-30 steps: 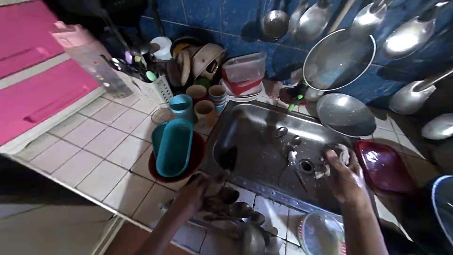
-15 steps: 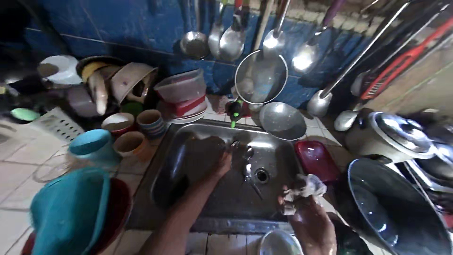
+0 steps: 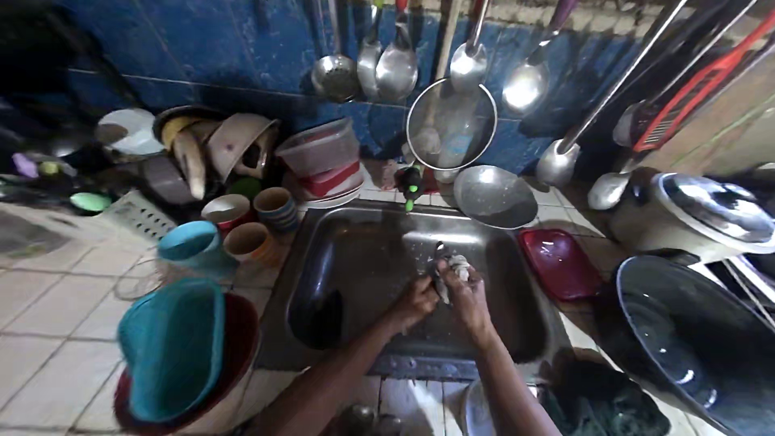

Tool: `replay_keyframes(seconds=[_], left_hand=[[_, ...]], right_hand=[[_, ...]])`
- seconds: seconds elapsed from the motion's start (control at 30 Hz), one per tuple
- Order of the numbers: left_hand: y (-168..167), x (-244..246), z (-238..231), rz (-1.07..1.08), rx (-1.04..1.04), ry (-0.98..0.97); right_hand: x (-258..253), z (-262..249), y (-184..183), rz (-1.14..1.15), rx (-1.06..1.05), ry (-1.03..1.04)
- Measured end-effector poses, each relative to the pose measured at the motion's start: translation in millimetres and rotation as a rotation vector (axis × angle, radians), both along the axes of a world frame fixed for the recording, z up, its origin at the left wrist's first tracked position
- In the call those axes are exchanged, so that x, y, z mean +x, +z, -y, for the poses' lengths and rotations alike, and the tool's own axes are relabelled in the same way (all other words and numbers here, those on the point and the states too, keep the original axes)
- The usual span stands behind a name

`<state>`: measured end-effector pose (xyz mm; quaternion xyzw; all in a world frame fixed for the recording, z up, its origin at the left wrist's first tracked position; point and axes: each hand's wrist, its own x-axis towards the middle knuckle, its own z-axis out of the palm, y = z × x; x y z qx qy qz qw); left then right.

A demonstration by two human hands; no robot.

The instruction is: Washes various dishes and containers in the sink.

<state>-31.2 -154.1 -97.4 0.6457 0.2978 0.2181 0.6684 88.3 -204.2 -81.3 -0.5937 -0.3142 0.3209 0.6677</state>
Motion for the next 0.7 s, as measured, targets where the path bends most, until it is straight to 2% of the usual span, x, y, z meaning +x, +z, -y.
replay_keyframes(seconds=[0.07, 0.13, 0.3, 0.33, 0.43, 0.5, 0.57, 0.63, 0.7], left_hand=[[20, -10, 26, -0.006, -0.014, 0.086], [28, -20, 36, -0.074, 0.017, 0.173], [17, -48, 49, -0.164, 0.264, 0.113], [24, -56, 48, -0.267, 0.331, 0.069], [52, -73, 42, -0.768, 0.583, -0.068], [59, -78, 43, -0.95, 0.641, -0.016], [56, -82, 44, -0.914, 0.593, 0.15], [44, -88, 43, -0.626, 0.449, 0.333], [29, -95, 41, -0.358, 0.256, 0.356]], right_hand=[[-21, -8, 1, 0.141, 0.006, 0.058], [-34, -14, 6, 0.18, 0.004, 0.044], [-32, -25, 13, -0.006, -0.06, 0.076], [-33, -25, 13, -0.033, -0.061, 0.08], [-39, -17, 4, -0.02, -0.081, 0.155], [-49, -8, 3, 0.061, -0.065, 0.314], [-58, -6, 3, 0.115, 0.019, 0.476], [-58, -9, -1, 0.11, 0.08, 0.573], [-53, -12, 1, 0.189, 0.049, 0.613]])
